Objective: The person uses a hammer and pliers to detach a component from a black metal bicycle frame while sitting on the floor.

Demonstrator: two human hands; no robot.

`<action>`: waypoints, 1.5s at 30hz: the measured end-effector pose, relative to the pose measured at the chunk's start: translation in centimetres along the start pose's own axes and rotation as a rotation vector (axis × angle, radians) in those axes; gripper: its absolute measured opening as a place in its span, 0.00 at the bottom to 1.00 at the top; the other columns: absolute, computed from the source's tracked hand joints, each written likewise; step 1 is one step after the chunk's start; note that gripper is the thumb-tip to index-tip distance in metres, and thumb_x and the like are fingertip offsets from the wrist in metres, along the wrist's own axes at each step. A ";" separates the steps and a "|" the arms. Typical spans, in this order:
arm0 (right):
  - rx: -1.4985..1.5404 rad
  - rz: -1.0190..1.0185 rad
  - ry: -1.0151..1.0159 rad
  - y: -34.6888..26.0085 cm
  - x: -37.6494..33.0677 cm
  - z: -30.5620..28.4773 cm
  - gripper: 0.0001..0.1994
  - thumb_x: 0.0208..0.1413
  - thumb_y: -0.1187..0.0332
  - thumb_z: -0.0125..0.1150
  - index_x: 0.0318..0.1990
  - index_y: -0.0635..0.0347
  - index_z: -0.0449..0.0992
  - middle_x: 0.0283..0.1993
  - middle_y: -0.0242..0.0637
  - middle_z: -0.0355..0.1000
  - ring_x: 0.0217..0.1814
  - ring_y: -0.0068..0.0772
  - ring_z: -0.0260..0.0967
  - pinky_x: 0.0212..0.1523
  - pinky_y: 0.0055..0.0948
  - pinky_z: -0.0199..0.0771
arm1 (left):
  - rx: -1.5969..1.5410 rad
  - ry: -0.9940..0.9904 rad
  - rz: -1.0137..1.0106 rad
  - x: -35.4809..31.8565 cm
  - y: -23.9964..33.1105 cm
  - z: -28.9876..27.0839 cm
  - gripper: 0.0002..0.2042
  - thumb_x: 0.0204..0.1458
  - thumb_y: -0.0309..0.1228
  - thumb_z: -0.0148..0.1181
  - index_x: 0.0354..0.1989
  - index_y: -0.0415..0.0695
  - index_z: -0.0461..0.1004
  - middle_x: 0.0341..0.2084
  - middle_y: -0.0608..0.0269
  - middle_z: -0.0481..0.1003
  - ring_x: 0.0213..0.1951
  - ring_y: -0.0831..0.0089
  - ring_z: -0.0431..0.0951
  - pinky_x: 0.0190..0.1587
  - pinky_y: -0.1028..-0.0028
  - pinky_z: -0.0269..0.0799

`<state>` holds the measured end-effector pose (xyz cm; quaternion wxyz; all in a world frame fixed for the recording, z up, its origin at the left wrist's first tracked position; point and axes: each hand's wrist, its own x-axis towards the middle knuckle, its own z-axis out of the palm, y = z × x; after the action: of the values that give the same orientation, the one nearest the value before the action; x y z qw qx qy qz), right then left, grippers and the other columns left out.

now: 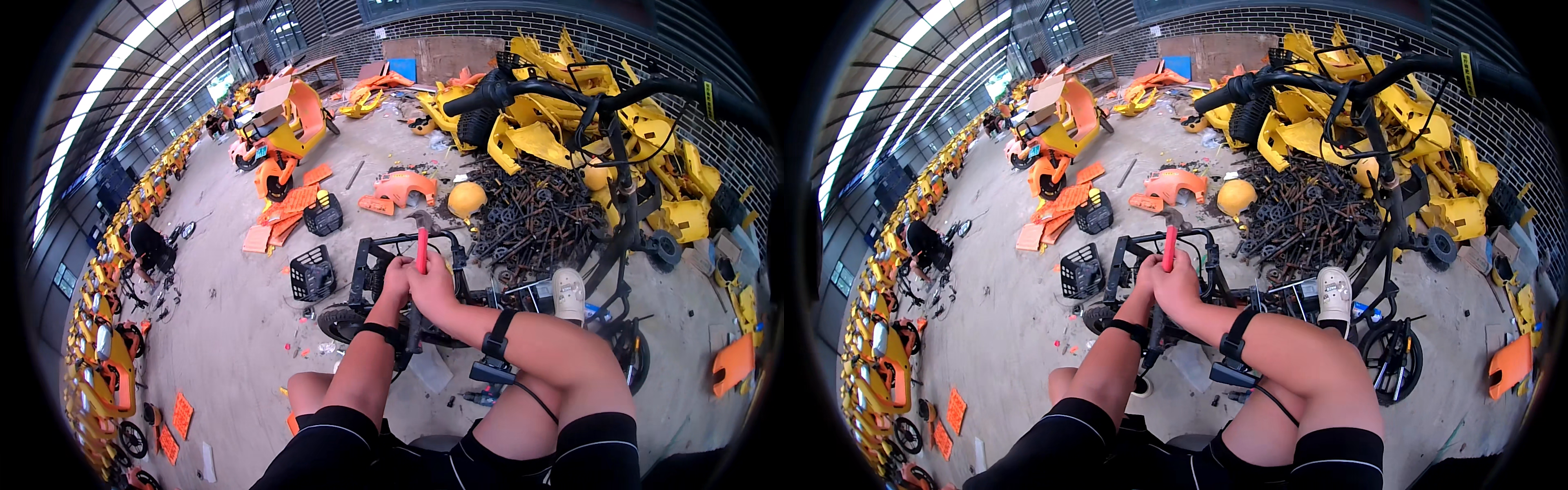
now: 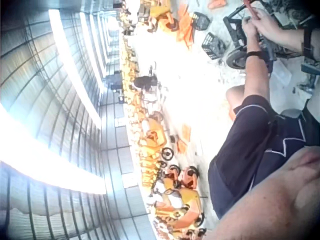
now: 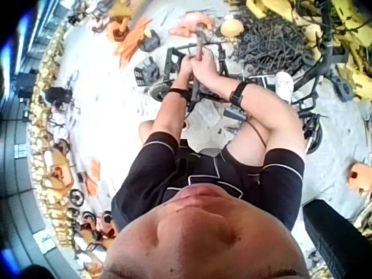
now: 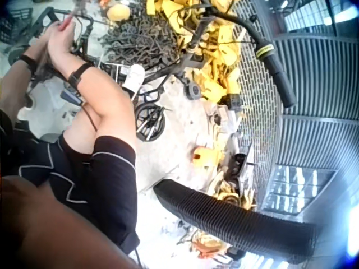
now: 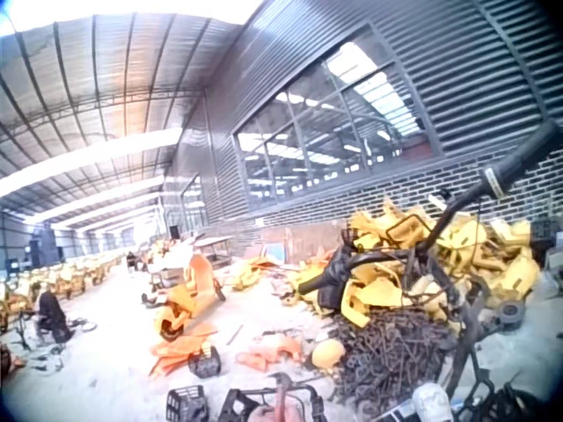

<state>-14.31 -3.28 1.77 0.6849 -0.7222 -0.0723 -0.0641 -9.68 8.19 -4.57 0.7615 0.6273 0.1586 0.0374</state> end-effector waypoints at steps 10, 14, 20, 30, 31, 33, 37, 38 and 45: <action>-0.035 0.241 -0.160 -2.9 1.0 0.1 0.20 0.51 0.61 0.62 0.47 0.68 0.74 0.40 0.50 0.78 0.43 0.44 0.78 0.46 0.37 0.75 | 0.292 -0.015 0.167 2.0 -1.8 -2.3 0.10 0.56 0.26 0.56 0.43 0.34 0.73 0.33 0.54 0.78 0.33 0.70 0.77 0.34 0.68 0.73; -0.046 0.209 -0.092 -3.3 1.3 0.9 0.19 0.50 0.62 0.64 0.45 0.67 0.74 0.40 0.50 0.78 0.44 0.45 0.78 0.46 0.38 0.75 | 0.327 0.019 0.263 1.3 -1.1 -2.7 0.10 0.59 0.29 0.55 0.43 0.34 0.72 0.26 0.58 0.76 0.25 0.73 0.75 0.26 0.70 0.71; 0.087 0.206 -0.193 -4.5 3.2 -2.0 0.09 0.54 0.71 0.57 0.40 0.67 0.72 0.30 0.42 0.75 0.26 0.31 0.72 0.27 0.29 0.70 | 0.139 -0.001 0.160 -1.2 1.7 0.7 0.13 0.61 0.33 0.58 0.43 0.34 0.69 0.20 0.64 0.74 0.17 0.78 0.71 0.18 0.77 0.64; 0.260 0.632 -0.546 -10.3 -0.6 -7.4 0.11 0.59 0.62 0.48 0.39 0.61 0.70 0.42 0.45 0.79 0.26 0.31 0.73 0.25 0.36 0.73 | 0.133 -0.086 -0.050 -0.6 0.1 -1.0 0.09 0.52 0.26 0.60 0.40 0.35 0.74 0.25 0.58 0.76 0.21 0.73 0.73 0.21 0.74 0.65; 0.200 0.675 -0.565 -11.0 -1.0 -7.6 0.11 0.60 0.63 0.47 0.42 0.62 0.68 0.42 0.44 0.79 0.27 0.32 0.73 0.25 0.36 0.74 | 0.144 -0.126 -0.092 0.4 -0.2 -1.5 0.08 0.51 0.25 0.59 0.38 0.35 0.75 0.25 0.58 0.76 0.20 0.73 0.73 0.21 0.73 0.65; 0.147 0.707 -0.598 -11.4 -2.0 -7.3 0.17 0.62 0.63 0.44 0.49 0.69 0.67 0.44 0.47 0.78 0.29 0.35 0.74 0.30 0.37 0.76 | 0.239 -0.166 -0.145 1.8 -1.2 -3.4 0.05 0.49 0.24 0.57 0.34 0.37 0.76 0.22 0.59 0.76 0.19 0.72 0.71 0.22 0.74 0.63; 0.091 0.644 -0.519 -7.7 -1.1 -6.9 0.16 0.62 0.64 0.46 0.47 0.71 0.69 0.37 0.45 0.76 0.28 0.34 0.73 0.27 0.36 0.75 | 0.369 -0.172 -0.207 0.8 0.5 -1.5 0.07 0.56 0.29 0.54 0.33 0.38 0.75 0.19 0.61 0.74 0.15 0.75 0.67 0.16 0.72 0.57; 0.066 0.626 -0.517 -7.3 -1.0 -7.2 0.15 0.61 0.64 0.48 0.44 0.71 0.70 0.35 0.44 0.75 0.26 0.34 0.73 0.27 0.36 0.74 | 0.425 -0.155 -0.204 0.4 -0.1 -1.2 0.08 0.61 0.33 0.52 0.35 0.41 0.73 0.17 0.67 0.69 0.15 0.76 0.64 0.16 0.74 0.56; -0.086 0.434 -0.475 -4.6 0.5 -6.7 0.09 0.56 0.70 0.56 0.27 0.67 0.73 0.22 0.35 0.70 0.18 0.29 0.70 0.20 0.30 0.71 | 0.407 -0.091 -0.169 0.6 -0.3 -0.5 0.10 0.60 0.34 0.50 0.41 0.39 0.69 0.20 0.64 0.68 0.14 0.75 0.62 0.16 0.72 0.55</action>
<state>-14.67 -9.77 6.76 0.6154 -0.7438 -0.0718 0.2507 -9.27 8.77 -5.07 0.6262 0.7535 0.1804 -0.0874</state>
